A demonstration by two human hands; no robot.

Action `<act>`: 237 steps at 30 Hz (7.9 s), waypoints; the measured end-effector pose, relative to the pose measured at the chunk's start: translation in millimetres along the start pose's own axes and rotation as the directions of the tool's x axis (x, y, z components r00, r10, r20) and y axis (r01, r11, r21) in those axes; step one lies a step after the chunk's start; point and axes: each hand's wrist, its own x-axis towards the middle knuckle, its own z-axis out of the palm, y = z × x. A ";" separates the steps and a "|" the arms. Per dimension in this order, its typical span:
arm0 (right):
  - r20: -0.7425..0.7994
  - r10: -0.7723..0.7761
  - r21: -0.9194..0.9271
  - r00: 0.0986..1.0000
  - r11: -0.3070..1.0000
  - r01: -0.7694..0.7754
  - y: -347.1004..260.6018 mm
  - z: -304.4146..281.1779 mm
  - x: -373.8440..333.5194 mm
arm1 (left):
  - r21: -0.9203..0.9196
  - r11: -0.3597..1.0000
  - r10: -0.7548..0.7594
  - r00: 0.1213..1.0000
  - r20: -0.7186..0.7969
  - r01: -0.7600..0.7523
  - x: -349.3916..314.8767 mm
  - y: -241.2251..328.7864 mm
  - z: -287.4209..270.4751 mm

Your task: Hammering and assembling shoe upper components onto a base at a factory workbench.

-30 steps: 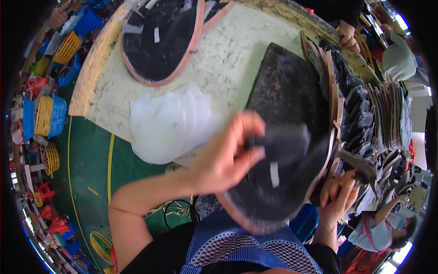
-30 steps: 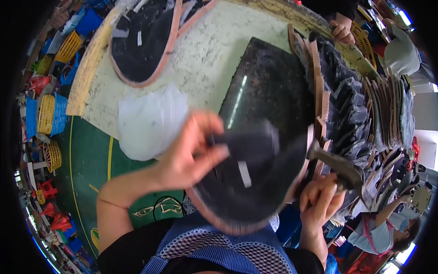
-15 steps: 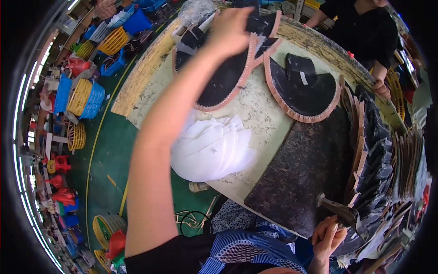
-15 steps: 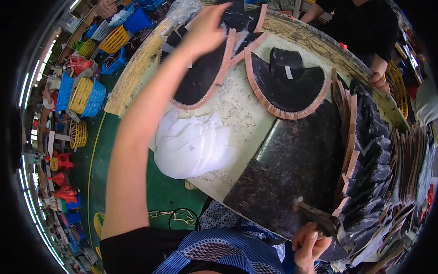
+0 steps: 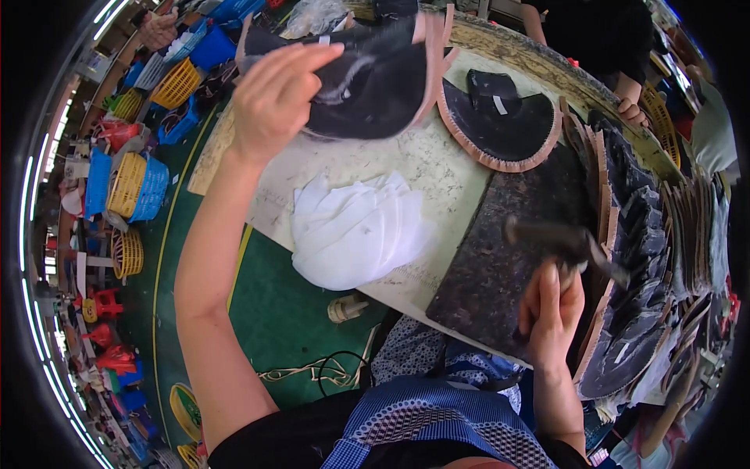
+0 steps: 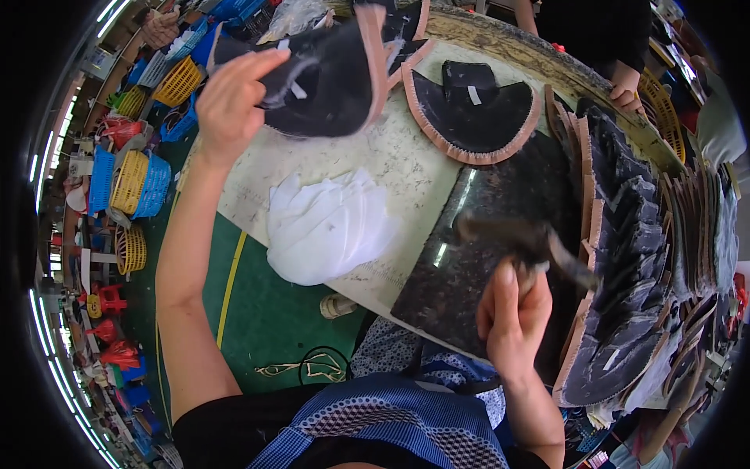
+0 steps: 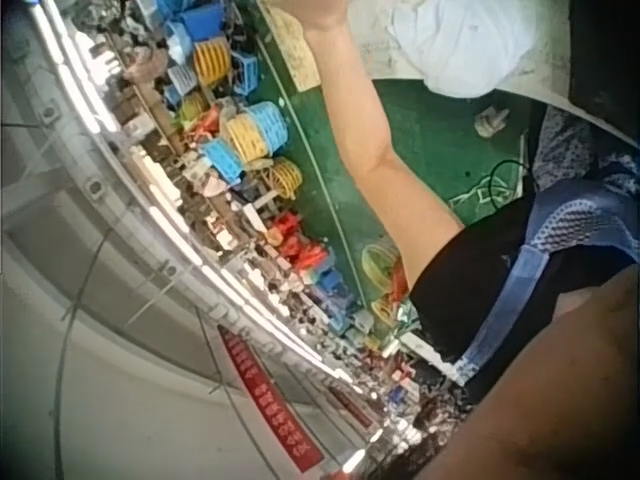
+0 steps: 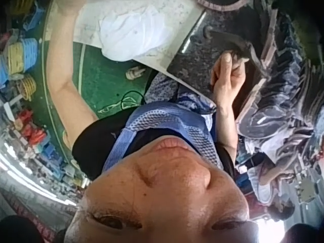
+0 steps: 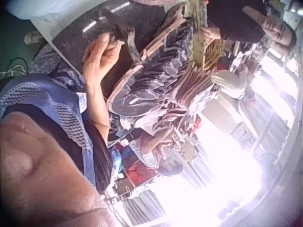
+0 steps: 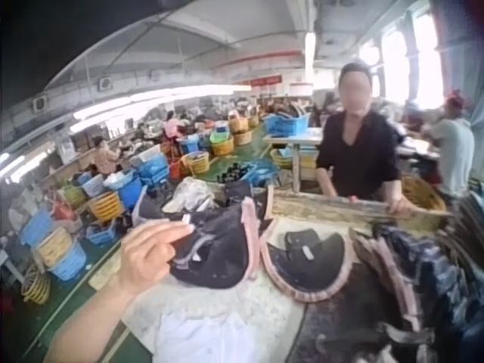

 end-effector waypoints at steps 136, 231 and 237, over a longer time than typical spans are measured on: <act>0.546 -0.015 -0.801 0.838 0.282 0.527 -22.7 -92.0 -27.2 | -0.828 0.321 0.063 0.861 0.504 0.461 6.3 259.7 54.2; 0.592 0.200 -0.729 0.781 0.545 0.414 -14.7 -52.8 -14.5 | -0.786 0.320 -0.147 0.847 0.511 0.529 -33.9 246.4 20.6; 0.583 0.244 -0.740 0.775 0.552 0.384 -14.4 -54.2 -22.6 | -0.778 0.342 -0.148 0.848 0.509 0.527 -32.7 249.3 17.4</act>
